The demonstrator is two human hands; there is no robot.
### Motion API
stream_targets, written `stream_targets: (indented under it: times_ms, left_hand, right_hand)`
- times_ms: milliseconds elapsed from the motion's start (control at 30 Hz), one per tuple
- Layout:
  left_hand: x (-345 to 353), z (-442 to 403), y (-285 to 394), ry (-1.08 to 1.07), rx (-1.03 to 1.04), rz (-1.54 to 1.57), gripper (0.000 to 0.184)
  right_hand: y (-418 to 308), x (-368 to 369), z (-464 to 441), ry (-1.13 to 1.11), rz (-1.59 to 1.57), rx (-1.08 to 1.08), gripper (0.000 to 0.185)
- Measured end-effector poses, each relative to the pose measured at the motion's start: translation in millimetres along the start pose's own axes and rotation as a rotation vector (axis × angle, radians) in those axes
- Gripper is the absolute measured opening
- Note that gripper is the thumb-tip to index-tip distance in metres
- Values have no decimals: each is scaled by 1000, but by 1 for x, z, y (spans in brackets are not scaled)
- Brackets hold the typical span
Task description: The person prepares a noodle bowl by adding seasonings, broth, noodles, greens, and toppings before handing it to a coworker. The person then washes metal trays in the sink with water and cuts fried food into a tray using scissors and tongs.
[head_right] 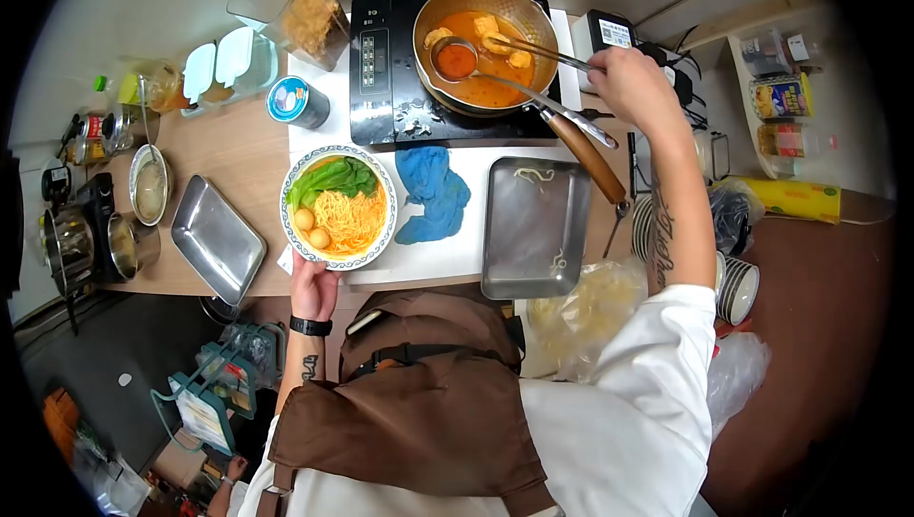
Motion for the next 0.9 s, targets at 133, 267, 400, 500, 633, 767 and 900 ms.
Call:
stream_targets:
  times_ms: [133, 267, 400, 500, 633, 767, 900]
  left_hand:
    - [10, -9, -4, 4, 18, 11, 76]
    - [4, -23, -12, -5, 24, 45, 78]
    - [-14, -28, -20, 3, 27, 71, 78]
    - [-32, -29, -23, -12, 29, 76, 75]
    - [-14, -25, -20, 21, 46, 80, 75]
    - [-17, -25, -23, 15, 37, 67, 74]
    - [-20, -26, -26, 12, 47, 52, 77]
  right_hand:
    - [5, 3, 6, -22, -49, -21, 28]
    - [8, 12, 7, -26, -77, -29, 27]
    - [3, 6, 12, -10, -71, -58, 28]
    - [-4, -1, 14, -9, -80, -49, 29]
    - [-3, 6, 9, -57, -92, -37, 32]
    - [-9, 6, 8, -66, -85, -30, 33]
    - [-14, 5, 5, -142, -63, -35, 34]
Point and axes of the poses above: each hand's wrist, its own z-axis away from the middle knuckle, its own x-axis out of the palm, y = z × x, the point moved 6 cm from there along -z, towards the middle knuckle, and after that the axes turned 15 degrees about z, right-handed, at the moved point
